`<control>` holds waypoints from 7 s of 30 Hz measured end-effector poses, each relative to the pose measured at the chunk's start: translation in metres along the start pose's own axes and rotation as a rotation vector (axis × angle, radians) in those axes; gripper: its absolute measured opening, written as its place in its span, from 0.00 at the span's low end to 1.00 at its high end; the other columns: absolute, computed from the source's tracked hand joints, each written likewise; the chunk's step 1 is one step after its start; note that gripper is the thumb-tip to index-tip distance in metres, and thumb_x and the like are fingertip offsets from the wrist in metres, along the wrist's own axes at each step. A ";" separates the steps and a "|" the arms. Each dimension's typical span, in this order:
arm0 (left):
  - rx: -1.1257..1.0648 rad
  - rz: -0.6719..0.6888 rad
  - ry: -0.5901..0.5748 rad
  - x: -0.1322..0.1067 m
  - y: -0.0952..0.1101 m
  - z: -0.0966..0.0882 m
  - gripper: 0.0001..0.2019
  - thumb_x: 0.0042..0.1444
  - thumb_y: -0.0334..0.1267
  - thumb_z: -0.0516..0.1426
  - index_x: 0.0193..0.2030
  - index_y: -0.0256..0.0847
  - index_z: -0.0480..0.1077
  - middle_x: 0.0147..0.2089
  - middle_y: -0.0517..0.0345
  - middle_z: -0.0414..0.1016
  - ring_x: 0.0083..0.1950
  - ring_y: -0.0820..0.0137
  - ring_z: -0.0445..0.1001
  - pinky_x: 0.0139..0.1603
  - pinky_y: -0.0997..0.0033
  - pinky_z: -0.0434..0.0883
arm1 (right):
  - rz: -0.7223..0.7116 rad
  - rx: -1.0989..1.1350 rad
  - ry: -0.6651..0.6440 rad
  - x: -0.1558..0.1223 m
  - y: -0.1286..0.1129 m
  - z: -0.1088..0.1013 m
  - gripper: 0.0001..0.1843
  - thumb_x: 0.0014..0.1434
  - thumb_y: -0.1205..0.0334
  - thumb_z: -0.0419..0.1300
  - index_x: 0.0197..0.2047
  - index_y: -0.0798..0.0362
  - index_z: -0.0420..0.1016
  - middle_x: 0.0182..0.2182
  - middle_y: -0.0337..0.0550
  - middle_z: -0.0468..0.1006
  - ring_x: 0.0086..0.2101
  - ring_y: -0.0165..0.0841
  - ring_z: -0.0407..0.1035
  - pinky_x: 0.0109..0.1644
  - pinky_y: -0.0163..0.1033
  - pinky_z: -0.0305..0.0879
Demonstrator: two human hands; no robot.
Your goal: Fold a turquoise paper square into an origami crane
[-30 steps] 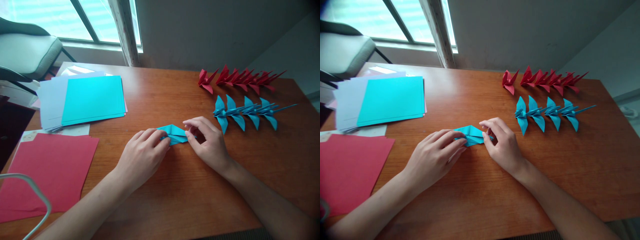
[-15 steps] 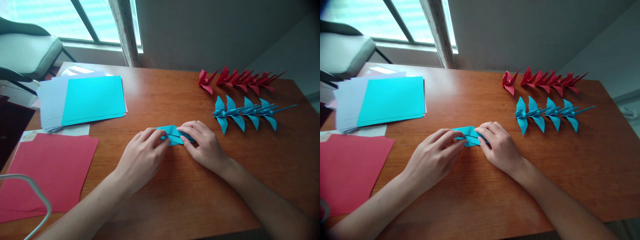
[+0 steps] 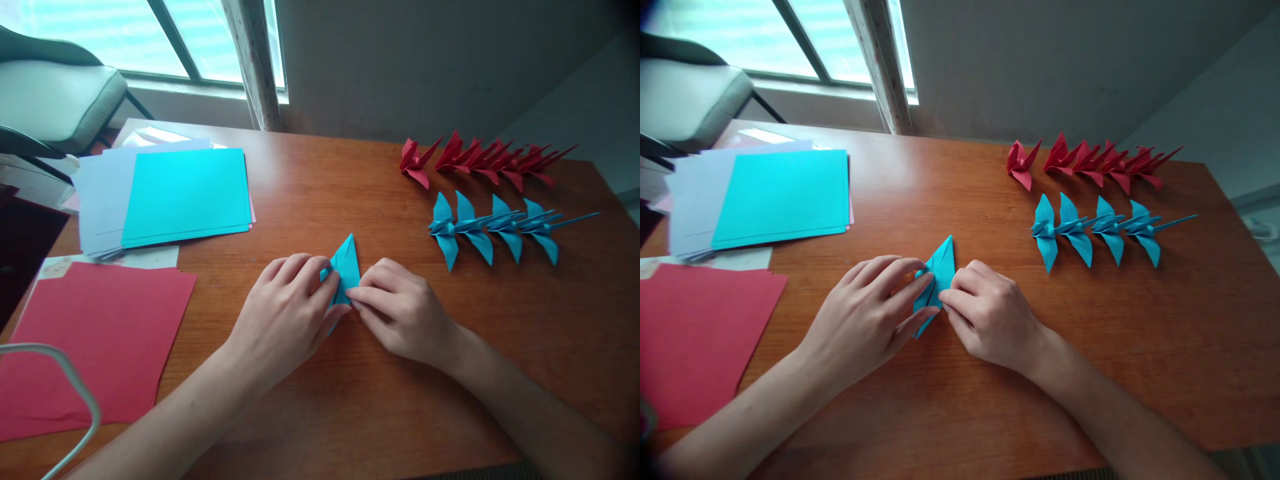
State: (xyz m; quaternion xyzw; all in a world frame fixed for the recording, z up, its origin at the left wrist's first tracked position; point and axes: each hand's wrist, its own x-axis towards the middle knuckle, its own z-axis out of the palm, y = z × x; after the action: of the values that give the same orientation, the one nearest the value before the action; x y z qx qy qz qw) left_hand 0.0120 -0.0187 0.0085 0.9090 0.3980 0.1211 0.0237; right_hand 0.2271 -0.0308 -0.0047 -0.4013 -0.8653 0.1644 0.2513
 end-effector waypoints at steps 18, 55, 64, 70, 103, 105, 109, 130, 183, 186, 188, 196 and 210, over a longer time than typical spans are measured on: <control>0.095 0.138 0.040 -0.003 -0.030 -0.003 0.13 0.66 0.32 0.55 0.54 0.37 0.74 0.56 0.50 0.78 0.52 0.56 0.75 0.50 0.56 0.71 | 0.003 -0.288 0.081 -0.001 0.019 -0.001 0.13 0.64 0.69 0.60 0.51 0.55 0.77 0.50 0.49 0.80 0.51 0.43 0.73 0.54 0.49 0.69; -0.058 0.128 0.114 -0.002 -0.010 0.006 0.09 0.67 0.32 0.55 0.48 0.39 0.76 0.55 0.54 0.80 0.53 0.59 0.77 0.52 0.58 0.72 | -0.076 -0.150 0.081 0.001 0.019 0.000 0.07 0.64 0.68 0.61 0.43 0.52 0.80 0.40 0.47 0.81 0.39 0.36 0.72 0.44 0.43 0.71; -0.096 0.079 0.129 -0.001 -0.012 0.009 0.09 0.67 0.34 0.55 0.45 0.41 0.77 0.52 0.56 0.81 0.50 0.61 0.77 0.49 0.60 0.73 | -0.001 -0.061 0.081 0.001 0.022 0.004 0.06 0.65 0.67 0.61 0.42 0.49 0.79 0.40 0.44 0.80 0.39 0.35 0.70 0.44 0.42 0.70; -0.184 -0.010 0.123 0.003 -0.012 0.011 0.08 0.67 0.38 0.56 0.43 0.42 0.77 0.50 0.56 0.82 0.47 0.65 0.77 0.50 0.62 0.73 | 0.021 -0.048 0.073 0.002 0.022 0.004 0.04 0.65 0.65 0.62 0.42 0.50 0.78 0.41 0.44 0.79 0.39 0.36 0.70 0.45 0.43 0.70; -0.404 -0.156 0.148 0.010 -0.007 0.019 0.06 0.64 0.31 0.55 0.39 0.41 0.73 0.47 0.54 0.78 0.46 0.65 0.74 0.48 0.62 0.72 | 0.221 0.098 0.079 0.012 0.013 0.006 0.04 0.63 0.67 0.61 0.36 0.49 0.75 0.37 0.41 0.76 0.39 0.35 0.69 0.46 0.43 0.69; -0.408 -0.171 0.150 0.010 -0.007 0.019 0.05 0.64 0.32 0.55 0.40 0.41 0.73 0.47 0.53 0.78 0.45 0.65 0.74 0.48 0.62 0.72 | 0.251 0.109 0.080 0.014 0.011 0.007 0.05 0.63 0.68 0.61 0.35 0.49 0.75 0.38 0.42 0.76 0.40 0.36 0.69 0.47 0.43 0.69; -0.390 -0.192 0.154 0.011 -0.005 0.019 0.05 0.64 0.33 0.56 0.40 0.41 0.73 0.46 0.54 0.78 0.45 0.65 0.74 0.47 0.62 0.73 | 0.304 0.109 0.089 0.017 0.007 0.009 0.05 0.61 0.68 0.61 0.35 0.50 0.74 0.38 0.42 0.75 0.41 0.36 0.69 0.47 0.44 0.68; -0.408 -0.216 0.181 0.013 -0.005 0.021 0.03 0.62 0.32 0.58 0.37 0.40 0.72 0.45 0.54 0.76 0.44 0.65 0.74 0.46 0.63 0.72 | 0.326 0.052 0.148 0.018 0.005 0.014 0.05 0.60 0.69 0.61 0.31 0.52 0.72 0.38 0.45 0.73 0.41 0.37 0.68 0.47 0.44 0.67; -0.266 -0.246 0.122 0.017 0.004 0.021 0.04 0.63 0.33 0.55 0.39 0.38 0.71 0.47 0.46 0.72 0.44 0.61 0.71 0.46 0.56 0.74 | 0.311 -0.003 0.115 0.017 0.004 0.017 0.06 0.60 0.70 0.60 0.34 0.50 0.68 0.39 0.45 0.71 0.41 0.39 0.67 0.45 0.46 0.67; -0.261 -0.246 0.118 0.018 0.005 0.021 0.04 0.64 0.33 0.55 0.40 0.39 0.71 0.47 0.47 0.72 0.44 0.61 0.70 0.46 0.56 0.74 | 0.306 -0.003 0.117 0.017 0.004 0.017 0.06 0.61 0.69 0.59 0.34 0.50 0.68 0.39 0.45 0.72 0.41 0.39 0.67 0.45 0.46 0.67; -0.257 -0.243 0.117 0.018 0.005 0.021 0.04 0.64 0.33 0.55 0.40 0.39 0.71 0.47 0.47 0.72 0.44 0.61 0.70 0.46 0.56 0.74 | 0.299 -0.004 0.119 0.018 0.004 0.017 0.06 0.62 0.69 0.59 0.34 0.50 0.68 0.39 0.46 0.72 0.41 0.39 0.67 0.45 0.46 0.67; -0.268 -0.247 0.119 0.017 0.004 0.022 0.05 0.65 0.33 0.54 0.41 0.39 0.71 0.47 0.47 0.72 0.45 0.61 0.69 0.47 0.56 0.73 | 0.290 -0.029 0.104 0.017 0.005 0.017 0.05 0.63 0.68 0.59 0.35 0.50 0.69 0.40 0.46 0.72 0.41 0.39 0.67 0.46 0.46 0.67; -0.282 -0.246 0.114 0.016 0.003 0.023 0.04 0.64 0.32 0.54 0.41 0.41 0.70 0.47 0.48 0.71 0.44 0.62 0.69 0.46 0.57 0.72 | 0.243 0.023 0.047 0.012 0.008 0.012 0.16 0.57 0.77 0.55 0.44 0.48 0.71 0.43 0.46 0.72 0.44 0.40 0.68 0.49 0.48 0.69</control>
State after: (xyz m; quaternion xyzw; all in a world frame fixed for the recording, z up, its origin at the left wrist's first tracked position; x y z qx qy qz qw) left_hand 0.0302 -0.0083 -0.0106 0.8329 0.4859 0.2231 0.1427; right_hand 0.2187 -0.0174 -0.0151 -0.5038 -0.8023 0.1943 0.2543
